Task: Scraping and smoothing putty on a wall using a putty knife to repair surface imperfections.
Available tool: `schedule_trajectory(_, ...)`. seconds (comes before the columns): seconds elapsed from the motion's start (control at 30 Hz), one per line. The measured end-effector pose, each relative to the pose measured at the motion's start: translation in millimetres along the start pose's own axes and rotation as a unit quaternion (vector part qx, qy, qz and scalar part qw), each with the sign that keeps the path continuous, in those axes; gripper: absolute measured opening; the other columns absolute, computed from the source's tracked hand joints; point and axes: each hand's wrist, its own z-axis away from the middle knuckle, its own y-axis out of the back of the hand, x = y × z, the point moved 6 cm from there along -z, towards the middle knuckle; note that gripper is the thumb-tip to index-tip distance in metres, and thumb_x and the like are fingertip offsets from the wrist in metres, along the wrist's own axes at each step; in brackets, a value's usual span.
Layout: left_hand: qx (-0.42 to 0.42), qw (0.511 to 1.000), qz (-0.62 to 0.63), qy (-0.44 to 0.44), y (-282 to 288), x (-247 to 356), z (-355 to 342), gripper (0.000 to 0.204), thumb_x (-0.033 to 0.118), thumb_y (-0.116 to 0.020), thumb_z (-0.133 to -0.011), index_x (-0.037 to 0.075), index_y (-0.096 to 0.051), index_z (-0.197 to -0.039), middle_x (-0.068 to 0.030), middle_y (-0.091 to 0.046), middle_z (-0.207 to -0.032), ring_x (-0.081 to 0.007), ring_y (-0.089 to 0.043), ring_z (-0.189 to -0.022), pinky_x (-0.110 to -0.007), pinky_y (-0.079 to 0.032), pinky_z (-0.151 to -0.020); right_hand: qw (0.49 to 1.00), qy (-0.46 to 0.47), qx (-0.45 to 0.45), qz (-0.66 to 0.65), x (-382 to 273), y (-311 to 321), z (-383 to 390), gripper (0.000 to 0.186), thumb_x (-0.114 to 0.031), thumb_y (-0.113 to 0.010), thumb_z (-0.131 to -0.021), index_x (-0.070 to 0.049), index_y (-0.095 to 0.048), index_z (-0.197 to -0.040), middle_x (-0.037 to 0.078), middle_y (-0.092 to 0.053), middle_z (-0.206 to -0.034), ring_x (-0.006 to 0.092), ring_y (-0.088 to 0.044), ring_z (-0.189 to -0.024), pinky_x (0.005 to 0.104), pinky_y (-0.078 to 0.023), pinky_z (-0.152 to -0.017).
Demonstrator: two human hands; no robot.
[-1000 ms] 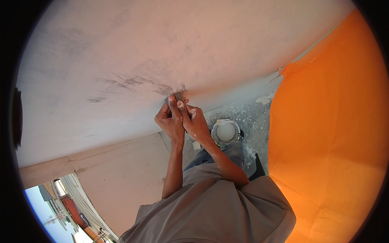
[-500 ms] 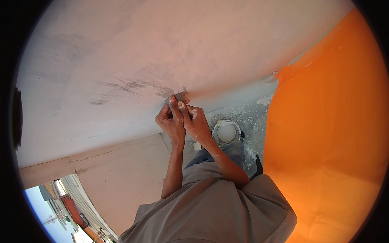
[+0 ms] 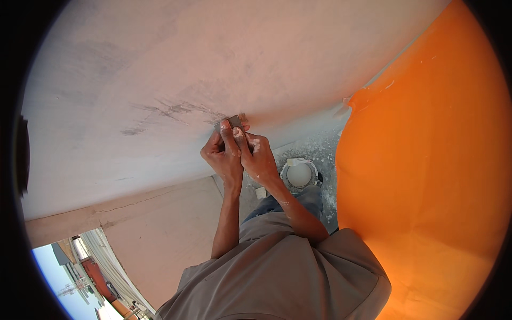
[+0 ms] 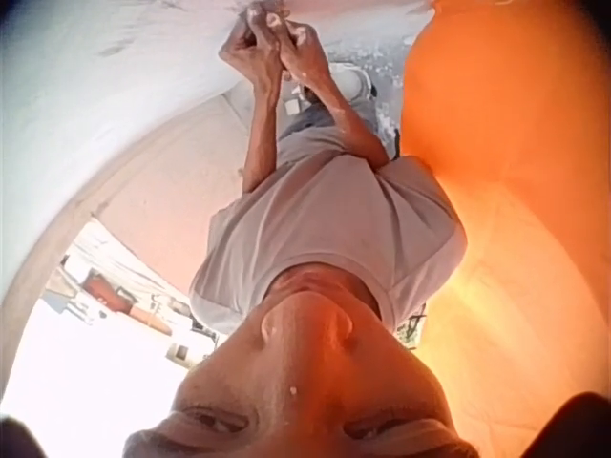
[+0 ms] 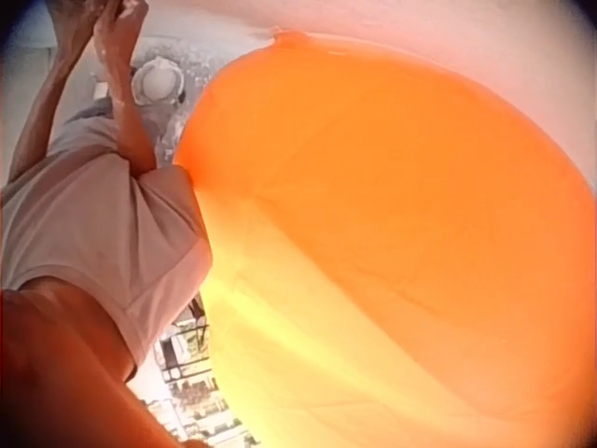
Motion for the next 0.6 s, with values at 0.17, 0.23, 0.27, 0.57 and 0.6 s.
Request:
schedule_trajectory(0.17,0.003,1.0,-0.005,0.024,2.9,-7.5,2.5,0.031,0.019,-0.06,-0.105,-0.007,-0.074,-0.095,-0.0104,-0.074,-0.077,-0.0087,-0.065,-0.067,-0.024,-0.051,-0.061,0.999,-0.028,0.009,0.022,20.6,-4.4,2.4,0.057,-0.043,-0.047,-0.109,0.002,-0.054,-0.074,0.003,-0.043,-0.055,0.009,-0.037,-0.055,0.0341,-0.033,-0.049)
schedule_trajectory(0.23,0.002,1.0,-0.015,0.024,1.4,-2.7,2.7,0.031,0.019,-0.06,-0.105,-0.007,-0.074,-0.095,-0.0104,-0.074,-0.077,-0.009,-0.065,-0.068,-0.024,-0.051,-0.061,0.999,-0.035,0.006,-0.002,21.9,-3.8,2.3,0.057,-0.043,-0.047,-0.109,0.002,-0.054,-0.074,0.002,-0.043,-0.055,0.0089,-0.037,-0.055,0.034,-0.033,-0.049)
schedule_trajectory(0.27,0.0,1.0,-0.013,0.017,0.0,-3.2,2.4,0.031,0.019,-0.06,-0.105,-0.007,-0.074,-0.095,-0.0104,-0.074,-0.077,-0.0095,-0.066,-0.068,-0.025,-0.052,-0.061,1.0,-0.03,0.007,0.0,21.2,-1.7,0.5,0.057,-0.044,-0.047,-0.109,0.001,-0.055,-0.075,0.002,-0.044,-0.055,0.0088,-0.037,-0.054,0.0339,-0.033,-0.049)
schedule_trajectory(0.57,-0.002,1.0,0.001,0.02,-0.1,-2.8,3.7,0.034,0.022,-0.059,-0.106,-0.008,-0.074,-0.094,-0.0107,-0.074,-0.077,-0.0102,-0.067,-0.068,-0.025,-0.052,-0.06,0.999,-0.033,0.023,0.014,15.2,-0.3,3.2,0.056,-0.043,-0.048,-0.108,0.002,-0.054,-0.075,0.003,-0.042,-0.054,0.0087,-0.036,-0.055,0.0351,-0.033,-0.049)
schedule_trajectory(0.6,-0.001,1.0,0.001,0.021,1.6,-5.1,6.9,0.034,0.022,-0.059,-0.106,-0.008,-0.074,-0.094,-0.0107,-0.074,-0.077,-0.0102,-0.067,-0.068,-0.025,-0.052,-0.06,0.998,-0.058,0.025,0.03,17.9,-0.3,5.3,0.057,-0.043,-0.048,-0.108,0.002,-0.053,-0.074,0.003,-0.042,-0.054,0.0089,-0.036,-0.055,0.0353,-0.033,-0.05)
